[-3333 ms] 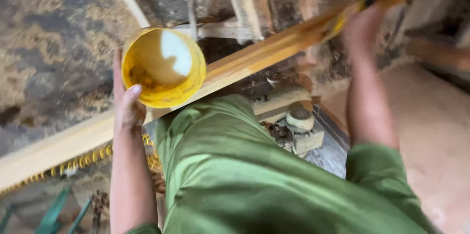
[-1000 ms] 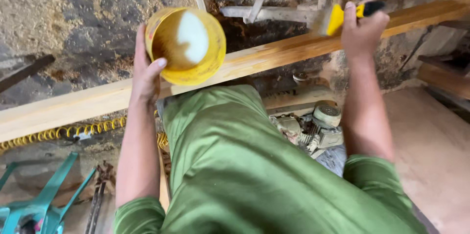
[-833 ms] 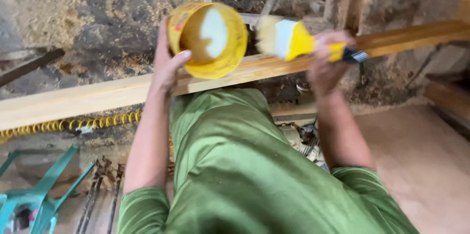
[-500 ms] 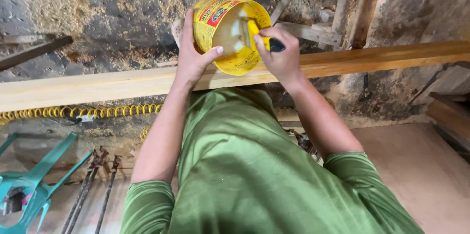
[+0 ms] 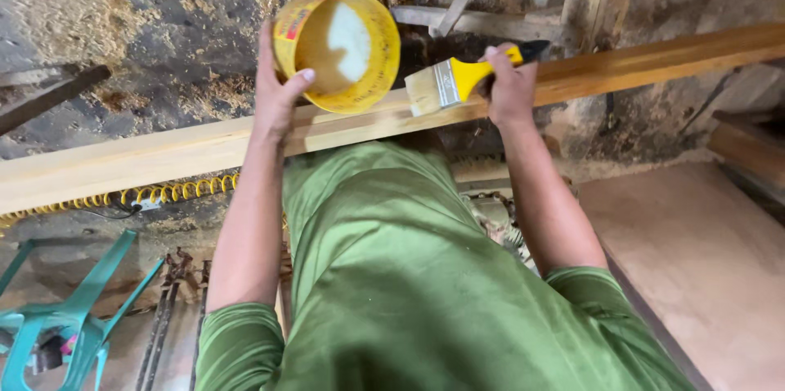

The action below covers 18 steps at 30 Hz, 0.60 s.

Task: The person applies a liquid finish to a wooden frame using a paintbrush. They repeatedly dip the brush into a yellow container and brush the liquid onto the frame's surface.

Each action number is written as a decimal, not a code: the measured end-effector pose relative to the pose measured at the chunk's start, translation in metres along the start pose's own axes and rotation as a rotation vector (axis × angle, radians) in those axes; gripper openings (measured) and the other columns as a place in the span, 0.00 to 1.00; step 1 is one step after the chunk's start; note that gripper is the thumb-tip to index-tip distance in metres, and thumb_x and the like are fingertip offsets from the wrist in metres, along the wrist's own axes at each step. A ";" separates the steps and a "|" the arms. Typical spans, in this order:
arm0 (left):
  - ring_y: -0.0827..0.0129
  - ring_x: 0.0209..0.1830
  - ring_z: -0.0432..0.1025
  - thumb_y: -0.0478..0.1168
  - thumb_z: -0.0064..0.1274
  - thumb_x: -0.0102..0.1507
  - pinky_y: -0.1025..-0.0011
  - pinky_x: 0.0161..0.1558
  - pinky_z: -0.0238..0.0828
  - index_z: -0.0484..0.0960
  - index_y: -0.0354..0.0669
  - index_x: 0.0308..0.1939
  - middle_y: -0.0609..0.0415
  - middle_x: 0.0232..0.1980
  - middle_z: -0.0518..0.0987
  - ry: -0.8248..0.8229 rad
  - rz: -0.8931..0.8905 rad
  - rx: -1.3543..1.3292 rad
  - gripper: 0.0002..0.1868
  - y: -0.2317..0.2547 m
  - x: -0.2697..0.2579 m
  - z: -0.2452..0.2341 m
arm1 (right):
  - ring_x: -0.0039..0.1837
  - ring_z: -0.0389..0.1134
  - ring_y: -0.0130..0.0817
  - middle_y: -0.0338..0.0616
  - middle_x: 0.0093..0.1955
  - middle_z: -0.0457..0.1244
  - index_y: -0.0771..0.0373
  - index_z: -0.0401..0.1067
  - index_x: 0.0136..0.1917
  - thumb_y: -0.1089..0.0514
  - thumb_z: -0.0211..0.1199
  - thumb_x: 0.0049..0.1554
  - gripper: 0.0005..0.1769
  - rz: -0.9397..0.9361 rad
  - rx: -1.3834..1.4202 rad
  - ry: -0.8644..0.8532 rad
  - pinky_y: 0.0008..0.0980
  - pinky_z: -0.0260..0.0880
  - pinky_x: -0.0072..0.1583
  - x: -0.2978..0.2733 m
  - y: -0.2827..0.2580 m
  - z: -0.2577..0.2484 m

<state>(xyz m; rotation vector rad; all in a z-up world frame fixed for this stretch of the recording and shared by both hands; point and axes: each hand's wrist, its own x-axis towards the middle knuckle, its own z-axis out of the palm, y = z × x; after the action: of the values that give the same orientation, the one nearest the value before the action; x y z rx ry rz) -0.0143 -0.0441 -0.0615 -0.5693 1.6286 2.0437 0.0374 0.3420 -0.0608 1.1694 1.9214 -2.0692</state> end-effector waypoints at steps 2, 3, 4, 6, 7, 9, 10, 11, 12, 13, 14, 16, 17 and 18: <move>0.49 0.78 0.63 0.49 0.64 0.46 0.57 0.77 0.64 0.44 0.42 0.83 0.38 0.80 0.61 0.012 -0.050 -0.024 0.65 0.002 -0.001 -0.016 | 0.31 0.62 0.28 0.39 0.35 0.64 0.62 0.68 0.43 0.58 0.65 0.61 0.09 -0.059 -0.339 -0.006 0.30 0.61 0.33 0.012 0.022 -0.020; 0.49 0.80 0.62 0.48 0.65 0.48 0.57 0.79 0.62 0.44 0.42 0.83 0.38 0.81 0.60 -0.008 -0.033 -0.027 0.65 0.003 -0.004 -0.023 | 0.32 0.63 0.29 0.40 0.36 0.64 0.63 0.68 0.43 0.57 0.65 0.62 0.10 -0.103 -0.544 0.012 0.31 0.62 0.34 0.023 0.026 -0.034; 0.49 0.81 0.60 0.48 0.66 0.50 0.57 0.80 0.60 0.44 0.42 0.84 0.39 0.82 0.59 -0.031 -0.012 -0.030 0.65 0.006 -0.005 -0.030 | 0.34 0.63 0.30 0.42 0.37 0.64 0.63 0.68 0.43 0.56 0.65 0.63 0.11 -0.150 -0.769 0.059 0.32 0.63 0.36 0.036 0.023 -0.052; 0.49 0.83 0.60 0.49 0.67 0.52 0.57 0.82 0.58 0.44 0.41 0.85 0.39 0.83 0.59 -0.062 0.007 -0.055 0.64 0.011 -0.007 -0.041 | 0.37 0.65 0.32 0.44 0.39 0.64 0.65 0.69 0.43 0.55 0.65 0.64 0.13 -0.218 -1.059 0.175 0.34 0.65 0.39 0.057 -0.003 -0.099; 0.49 0.82 0.60 0.49 0.68 0.51 0.58 0.82 0.58 0.45 0.41 0.85 0.38 0.82 0.60 -0.071 0.005 -0.077 0.64 0.014 -0.009 -0.045 | 0.38 0.65 0.33 0.45 0.40 0.65 0.65 0.69 0.43 0.54 0.65 0.65 0.14 -0.242 -1.138 0.223 0.35 0.65 0.40 0.062 -0.025 -0.124; 0.50 0.83 0.59 0.50 0.68 0.51 0.58 0.82 0.56 0.45 0.40 0.85 0.38 0.83 0.60 -0.070 0.016 -0.107 0.65 0.020 -0.011 -0.058 | 0.41 0.66 0.34 0.48 0.42 0.65 0.66 0.70 0.44 0.52 0.65 0.66 0.16 -0.242 -1.265 0.278 0.37 0.67 0.43 0.064 -0.062 -0.152; 0.50 0.84 0.58 0.51 0.68 0.51 0.58 0.83 0.55 0.46 0.40 0.85 0.38 0.83 0.59 -0.069 0.020 -0.117 0.65 0.022 -0.013 -0.064 | 0.42 0.67 0.35 0.49 0.42 0.65 0.67 0.70 0.44 0.51 0.65 0.67 0.18 -0.219 -1.339 0.281 0.38 0.68 0.45 0.060 -0.071 -0.153; 0.50 0.85 0.57 0.51 0.68 0.51 0.59 0.84 0.53 0.46 0.39 0.85 0.39 0.84 0.58 -0.068 0.024 -0.127 0.65 0.025 -0.015 -0.068 | 0.44 0.68 0.36 0.50 0.43 0.65 0.68 0.70 0.44 0.50 0.65 0.68 0.19 -0.188 -1.420 0.260 0.39 0.69 0.46 0.053 -0.077 -0.148; 0.50 0.85 0.56 0.53 0.69 0.51 0.58 0.84 0.53 0.45 0.39 0.85 0.39 0.84 0.57 -0.072 0.014 -0.136 0.66 0.028 -0.018 -0.074 | 0.44 0.67 0.37 0.54 0.43 0.65 0.70 0.73 0.43 0.49 0.64 0.71 0.22 -0.108 -1.580 0.230 0.40 0.68 0.48 0.044 -0.080 -0.136; 0.51 0.86 0.55 0.54 0.69 0.50 0.58 0.84 0.53 0.44 0.39 0.85 0.39 0.84 0.56 -0.076 0.003 -0.146 0.68 0.032 -0.020 -0.080 | 0.43 0.70 0.34 0.46 0.42 0.66 0.63 0.73 0.44 0.56 0.65 0.61 0.09 -0.047 -1.242 0.216 0.34 0.71 0.42 0.039 -0.065 -0.107; 0.51 0.86 0.54 0.55 0.69 0.50 0.58 0.84 0.52 0.42 0.39 0.84 0.39 0.84 0.55 -0.084 -0.002 -0.158 0.69 0.037 -0.019 -0.084 | 0.43 0.71 0.39 0.48 0.40 0.68 0.62 0.76 0.41 0.57 0.65 0.58 0.08 -0.291 -1.748 0.018 0.39 0.71 0.43 0.038 -0.045 -0.068; 0.50 0.87 0.53 0.56 0.70 0.50 0.57 0.86 0.49 0.43 0.38 0.85 0.38 0.85 0.55 -0.082 0.001 -0.178 0.70 0.049 -0.026 -0.097 | 0.48 0.72 0.52 0.55 0.46 0.71 0.61 0.81 0.48 0.55 0.61 0.64 0.11 -0.030 -1.874 -0.234 0.53 0.71 0.53 0.032 -0.005 0.013; 0.49 0.87 0.53 0.57 0.70 0.50 0.57 0.87 0.48 0.44 0.38 0.86 0.38 0.86 0.55 -0.081 0.009 -0.189 0.70 0.054 -0.029 -0.104 | 0.50 0.72 0.56 0.59 0.50 0.70 0.59 0.78 0.58 0.57 0.59 0.62 0.13 -0.260 -1.704 -0.336 0.54 0.72 0.53 0.028 0.017 0.054; 0.50 0.86 0.53 0.58 0.69 0.48 0.56 0.85 0.49 0.43 0.38 0.85 0.38 0.85 0.55 -0.051 -0.004 -0.157 0.71 0.060 -0.031 -0.111 | 0.50 0.72 0.60 0.63 0.50 0.70 0.68 0.77 0.57 0.44 0.72 0.42 0.34 -0.586 -1.419 -0.365 0.59 0.70 0.52 0.015 0.037 0.085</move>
<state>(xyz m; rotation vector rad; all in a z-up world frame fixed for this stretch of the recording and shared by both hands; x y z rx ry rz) -0.0205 -0.1675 -0.0201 -0.5679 1.4457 2.1782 0.0075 0.2651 -0.1067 -0.0966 2.7073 -0.4190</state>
